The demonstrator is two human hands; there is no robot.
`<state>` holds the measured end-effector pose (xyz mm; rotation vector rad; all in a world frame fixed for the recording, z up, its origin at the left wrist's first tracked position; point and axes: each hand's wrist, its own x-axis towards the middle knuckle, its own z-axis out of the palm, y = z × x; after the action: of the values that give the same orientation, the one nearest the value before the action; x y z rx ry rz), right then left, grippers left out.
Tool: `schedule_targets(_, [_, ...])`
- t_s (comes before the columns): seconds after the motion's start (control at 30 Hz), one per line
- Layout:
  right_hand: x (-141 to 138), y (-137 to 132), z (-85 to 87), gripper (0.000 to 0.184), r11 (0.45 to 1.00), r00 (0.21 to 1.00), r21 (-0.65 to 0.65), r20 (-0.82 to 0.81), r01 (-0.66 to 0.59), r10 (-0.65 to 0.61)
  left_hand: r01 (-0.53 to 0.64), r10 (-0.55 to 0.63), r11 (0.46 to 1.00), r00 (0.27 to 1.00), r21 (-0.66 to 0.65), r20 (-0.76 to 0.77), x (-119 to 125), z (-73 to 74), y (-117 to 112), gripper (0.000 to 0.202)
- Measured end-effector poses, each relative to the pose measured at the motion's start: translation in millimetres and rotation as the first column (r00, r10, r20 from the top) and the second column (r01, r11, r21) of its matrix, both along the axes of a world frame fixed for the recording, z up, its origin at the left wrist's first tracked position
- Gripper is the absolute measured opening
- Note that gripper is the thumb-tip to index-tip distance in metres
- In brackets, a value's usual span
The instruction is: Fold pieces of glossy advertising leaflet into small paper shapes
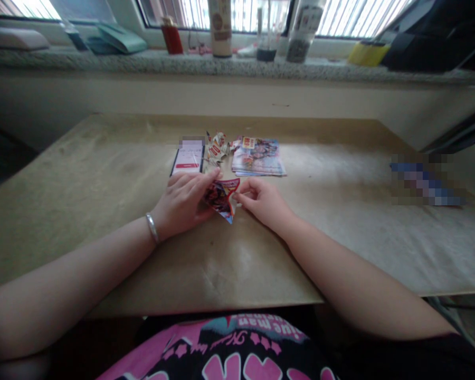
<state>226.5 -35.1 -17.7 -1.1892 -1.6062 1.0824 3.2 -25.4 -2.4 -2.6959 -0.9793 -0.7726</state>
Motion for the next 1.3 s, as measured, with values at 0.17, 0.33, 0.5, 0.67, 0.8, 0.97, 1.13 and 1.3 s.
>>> schedule_targets(0.17, [0.2, -4.0, 0.7, 0.028, 1.000, 0.999, 0.024, 0.035, -0.019, 0.018, 0.016, -0.013, 0.998, 0.999, -0.065, 0.040, 1.1, -2.0, 1.7, 0.082])
schedule_targets(0.33, [-0.9, -9.1, 5.6, 0.018, 0.991, 0.995, 0.132, 0.097, -0.029, 0.016, -0.001, 0.008, 0.998, 0.995, -0.067, 0.096, 2.2, -2.1, 1.3, 0.079])
schedule_targets(0.5, [-1.0, -14.1, 13.8, 0.019, 0.965, 0.986, 0.230, 0.137, -0.125, 0.095, -0.055, 0.064, 0.996, 0.987, -0.063, 0.151, 3.6, -0.4, -0.2, 0.075])
schedule_targets(0.67, [-5.4, -14.4, 15.8, 0.031, 0.905, 0.971, 0.360, 0.159, -0.227, 0.180, -0.062, 0.086, 0.991, 0.971, -0.115, 0.221, 5.4, -2.4, 2.2, 0.065])
schedule_targets(0.8, [-8.3, -10.6, 10.8, 0.023, 0.900, 0.978, 0.390, 0.150, -0.196, 0.148, 0.047, -0.001, 0.987, 0.957, -0.154, 0.289, 7.1, -10.2, 7.2, 0.066])
schedule_targets(0.97, [-8.2, -7.9, 7.5, 0.017, 0.867, 0.987, 0.477, 0.128, -0.144, 0.094, 0.222, -0.135, 0.949, 0.928, -0.223, 0.348, 10.0, -14.4, 8.0, 0.068])
schedule_targets(1.13, [-8.8, -9.6, 10.9, 0.011, 0.842, 0.992, 0.532, 0.125, -0.095, 0.033, 0.119, -0.066, 0.976, 0.960, -0.182, 0.274, 9.5, -5.1, 0.7, 0.063])
schedule_targets(1.3, [-9.9, -11.2, 13.8, 0.011, 0.808, 0.984, 0.588, 0.163, -0.033, -0.078, 0.137, -0.093, 0.985, 0.933, -0.105, 0.349, 8.5, 2.2, -3.2, 0.040])
